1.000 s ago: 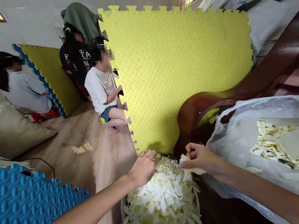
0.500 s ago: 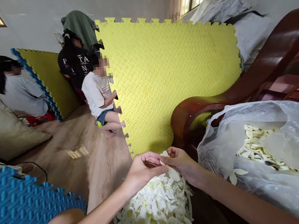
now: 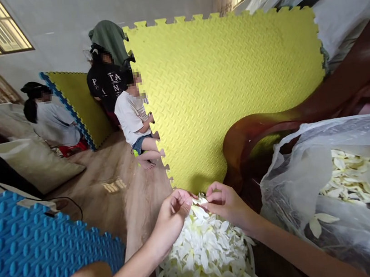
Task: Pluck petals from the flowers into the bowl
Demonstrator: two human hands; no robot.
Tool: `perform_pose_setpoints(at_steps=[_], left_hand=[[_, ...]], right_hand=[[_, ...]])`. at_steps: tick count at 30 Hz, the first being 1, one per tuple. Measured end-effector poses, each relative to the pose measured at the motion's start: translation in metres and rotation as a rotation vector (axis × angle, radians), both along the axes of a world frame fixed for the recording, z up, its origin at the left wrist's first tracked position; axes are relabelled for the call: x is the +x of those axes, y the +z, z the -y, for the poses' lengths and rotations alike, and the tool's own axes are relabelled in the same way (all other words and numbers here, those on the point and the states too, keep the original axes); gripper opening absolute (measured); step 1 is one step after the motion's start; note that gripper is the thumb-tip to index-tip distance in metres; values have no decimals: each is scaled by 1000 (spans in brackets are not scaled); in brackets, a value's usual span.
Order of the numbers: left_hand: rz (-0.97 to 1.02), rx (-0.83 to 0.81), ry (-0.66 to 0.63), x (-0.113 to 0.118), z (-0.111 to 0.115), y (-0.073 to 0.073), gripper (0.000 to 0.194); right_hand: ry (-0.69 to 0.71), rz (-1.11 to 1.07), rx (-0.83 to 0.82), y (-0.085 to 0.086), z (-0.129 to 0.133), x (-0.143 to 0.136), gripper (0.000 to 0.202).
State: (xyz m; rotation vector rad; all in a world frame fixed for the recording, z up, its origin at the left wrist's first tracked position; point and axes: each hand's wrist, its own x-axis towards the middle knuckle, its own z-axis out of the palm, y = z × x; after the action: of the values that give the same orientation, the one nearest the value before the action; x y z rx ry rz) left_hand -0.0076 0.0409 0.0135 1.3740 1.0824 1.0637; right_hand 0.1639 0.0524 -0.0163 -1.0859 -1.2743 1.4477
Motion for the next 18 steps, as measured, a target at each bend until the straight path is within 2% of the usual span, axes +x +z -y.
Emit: perform_pose_setpoints(at_steps=[2,4,6,9,11,13,16,18], left_hand=[[-112,107,64,-5,-6,0,22],[-205,237,192,-17,-17,5,20],[-227,299,303,-33,-29,12,19],[-179,170,271,-50,-40,17,23],[-203,43,166,-50,-40,8,24],[-259,-44,63,-41,-39,-10,23],[-295,-105,-48,-20,-41,-40,18],[-320,-114,-104,-7,-44,-56,12]], right_hand=[[-46,163,173,-8,-7,10,25],[-126,270,275,-16,-19,25,18],[-208,271,217,-23,-32,39,21],[-269,168,91,-27,-46,53,31],[-255,114,55,-25,-50,54,36],[-233,60,-1,-22,-48,52,41],[-182,4,-75,-21,-46,48,44],[-133,-24,-89,-22,-45,46,43]])
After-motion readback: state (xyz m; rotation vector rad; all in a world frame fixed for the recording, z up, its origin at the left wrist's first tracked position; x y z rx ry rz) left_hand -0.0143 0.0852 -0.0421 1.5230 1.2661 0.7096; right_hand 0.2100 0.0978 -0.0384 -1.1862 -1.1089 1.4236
